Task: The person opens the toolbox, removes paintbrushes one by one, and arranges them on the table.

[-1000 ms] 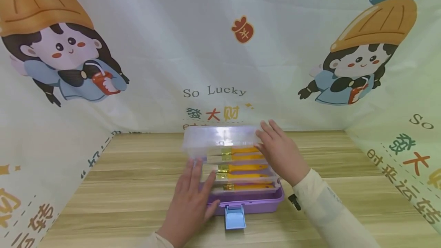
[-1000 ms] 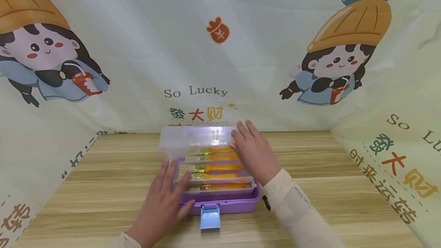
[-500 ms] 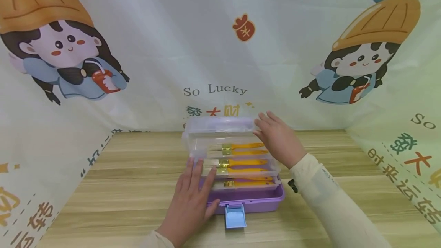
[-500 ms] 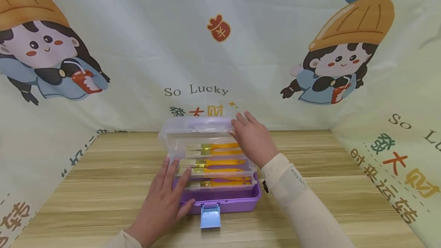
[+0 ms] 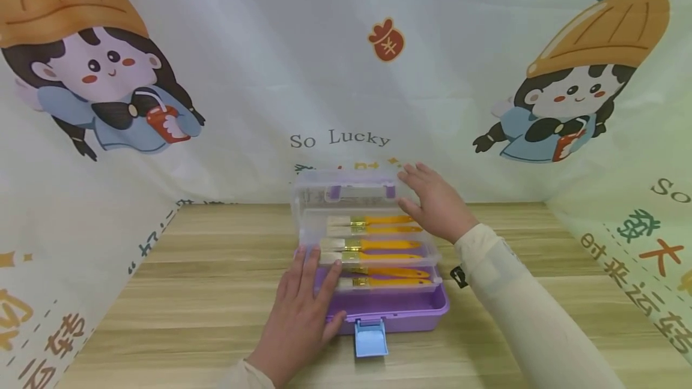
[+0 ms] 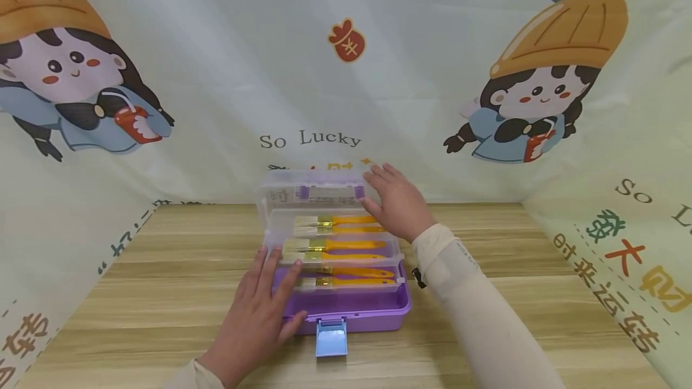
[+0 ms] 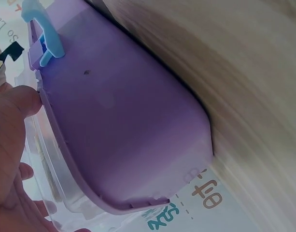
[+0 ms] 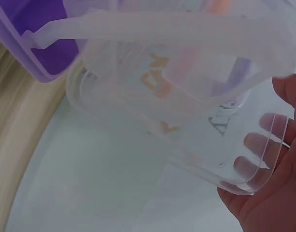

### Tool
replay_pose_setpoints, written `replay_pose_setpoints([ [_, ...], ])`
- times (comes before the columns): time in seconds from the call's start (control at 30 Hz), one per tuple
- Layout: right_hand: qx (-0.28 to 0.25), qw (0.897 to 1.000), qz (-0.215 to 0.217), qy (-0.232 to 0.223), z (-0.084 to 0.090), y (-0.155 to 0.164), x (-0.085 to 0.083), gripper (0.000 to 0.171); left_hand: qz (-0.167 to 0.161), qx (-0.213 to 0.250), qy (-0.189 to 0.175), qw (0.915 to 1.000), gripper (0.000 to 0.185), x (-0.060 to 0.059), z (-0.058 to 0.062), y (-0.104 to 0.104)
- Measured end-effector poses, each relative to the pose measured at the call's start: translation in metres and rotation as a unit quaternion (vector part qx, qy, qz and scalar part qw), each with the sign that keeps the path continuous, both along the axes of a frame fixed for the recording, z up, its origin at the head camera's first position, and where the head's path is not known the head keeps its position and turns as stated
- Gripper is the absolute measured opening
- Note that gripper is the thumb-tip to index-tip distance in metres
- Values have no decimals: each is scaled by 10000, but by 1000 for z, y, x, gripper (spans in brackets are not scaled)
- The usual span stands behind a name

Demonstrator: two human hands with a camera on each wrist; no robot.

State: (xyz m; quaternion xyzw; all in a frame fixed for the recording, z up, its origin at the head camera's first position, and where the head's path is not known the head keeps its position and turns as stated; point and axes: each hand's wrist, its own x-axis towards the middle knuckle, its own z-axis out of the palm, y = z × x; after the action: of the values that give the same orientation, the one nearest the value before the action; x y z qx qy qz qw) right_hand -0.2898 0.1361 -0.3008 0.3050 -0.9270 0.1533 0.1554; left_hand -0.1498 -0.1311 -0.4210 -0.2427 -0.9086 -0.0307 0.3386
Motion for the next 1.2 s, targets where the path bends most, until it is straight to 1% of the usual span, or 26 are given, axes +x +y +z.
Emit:
replay_pose_setpoints([
  [0.2,223,9995,11,-211,-3,3,-12,68,-35,-21,95,9999,79,-1,-1,1],
  [0.5,523,9982,-23,-276,-2,2,-25,78,-22,-61,-54,10000,69,-1,1,3],
  [0.67,548,9978,-79,-359,0,2,-31,81,-41,-101,-129,9999,65,-1,0,3],
  [0.83,475,9974,-27,-548,1,4,-32,82,-94,-125,-242,9996,65,-1,-1,4],
  [0.93,391,9972,21,-641,3,6,-28,82,-123,-152,-237,9995,65,-1,-1,3],
  [1.0,336,9975,31,-622,5,6,-20,81,-147,-157,-202,9996,65,-1,-1,3],
  [1.07,266,9982,20,-537,5,6,-9,80,-155,-154,-212,9995,65,-1,-1,2],
  [1.2,272,9987,94,-427,0,-2,22,78,-144,-195,-233,9994,65,-2,-1,2],
])
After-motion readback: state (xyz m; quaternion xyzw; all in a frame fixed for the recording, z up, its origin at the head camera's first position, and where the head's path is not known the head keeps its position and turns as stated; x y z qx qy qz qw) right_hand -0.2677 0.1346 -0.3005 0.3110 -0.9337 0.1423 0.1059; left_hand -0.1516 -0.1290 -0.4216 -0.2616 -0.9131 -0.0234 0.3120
